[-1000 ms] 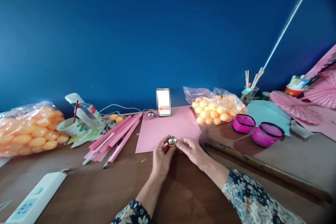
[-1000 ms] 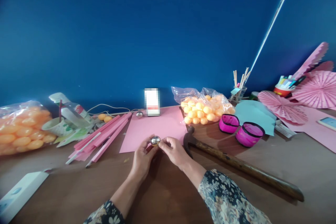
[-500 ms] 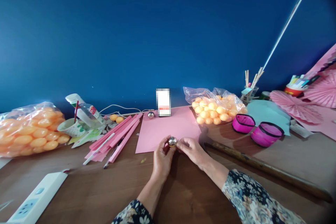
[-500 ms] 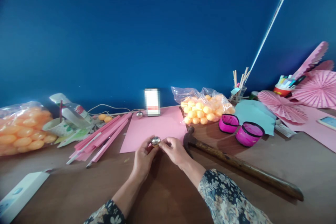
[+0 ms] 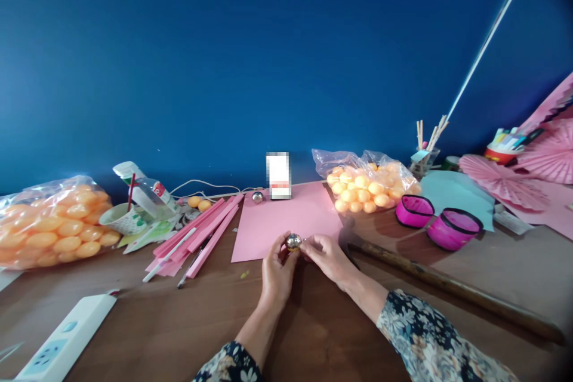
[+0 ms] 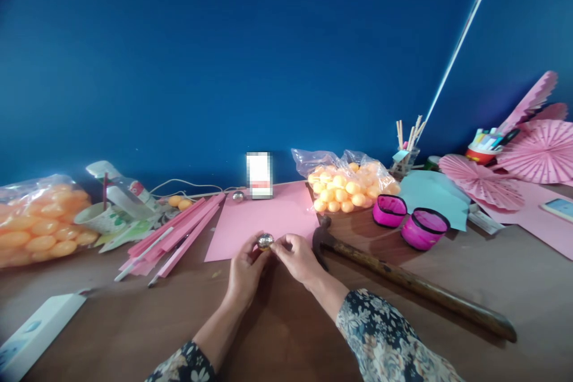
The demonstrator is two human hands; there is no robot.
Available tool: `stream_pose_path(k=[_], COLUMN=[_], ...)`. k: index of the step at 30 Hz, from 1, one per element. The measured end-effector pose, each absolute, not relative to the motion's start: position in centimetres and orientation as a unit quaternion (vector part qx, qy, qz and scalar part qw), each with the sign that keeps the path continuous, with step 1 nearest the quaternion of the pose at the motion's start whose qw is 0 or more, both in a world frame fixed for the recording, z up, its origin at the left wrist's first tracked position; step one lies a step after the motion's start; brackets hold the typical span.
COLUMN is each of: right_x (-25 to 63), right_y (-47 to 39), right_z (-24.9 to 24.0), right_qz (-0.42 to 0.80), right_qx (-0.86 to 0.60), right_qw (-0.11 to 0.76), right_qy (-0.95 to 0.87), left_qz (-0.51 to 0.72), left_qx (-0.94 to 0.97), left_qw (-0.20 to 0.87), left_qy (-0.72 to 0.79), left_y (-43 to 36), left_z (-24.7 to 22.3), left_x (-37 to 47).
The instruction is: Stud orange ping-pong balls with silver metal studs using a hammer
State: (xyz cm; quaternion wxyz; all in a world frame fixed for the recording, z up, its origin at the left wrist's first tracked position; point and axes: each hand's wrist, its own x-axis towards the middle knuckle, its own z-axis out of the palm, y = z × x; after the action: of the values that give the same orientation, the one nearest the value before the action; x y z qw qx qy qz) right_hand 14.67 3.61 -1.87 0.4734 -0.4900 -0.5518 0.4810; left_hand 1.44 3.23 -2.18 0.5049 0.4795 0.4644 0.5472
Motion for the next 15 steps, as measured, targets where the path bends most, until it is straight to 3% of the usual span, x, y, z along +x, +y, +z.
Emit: stream_pose_path(k=[15], right_x=[14.73], right_y=[3.96], right_z=[-2.78], right_qz=[0.465], right_qx=[-0.512], right_qw=[0.481], right_qy=[-0.539], left_qz=[0.539], left_qx=[0.501], left_qw=[0.494], left_qy=[0.464], left_y=[3.15], left_z=[-2.1], left_x=[1.4])
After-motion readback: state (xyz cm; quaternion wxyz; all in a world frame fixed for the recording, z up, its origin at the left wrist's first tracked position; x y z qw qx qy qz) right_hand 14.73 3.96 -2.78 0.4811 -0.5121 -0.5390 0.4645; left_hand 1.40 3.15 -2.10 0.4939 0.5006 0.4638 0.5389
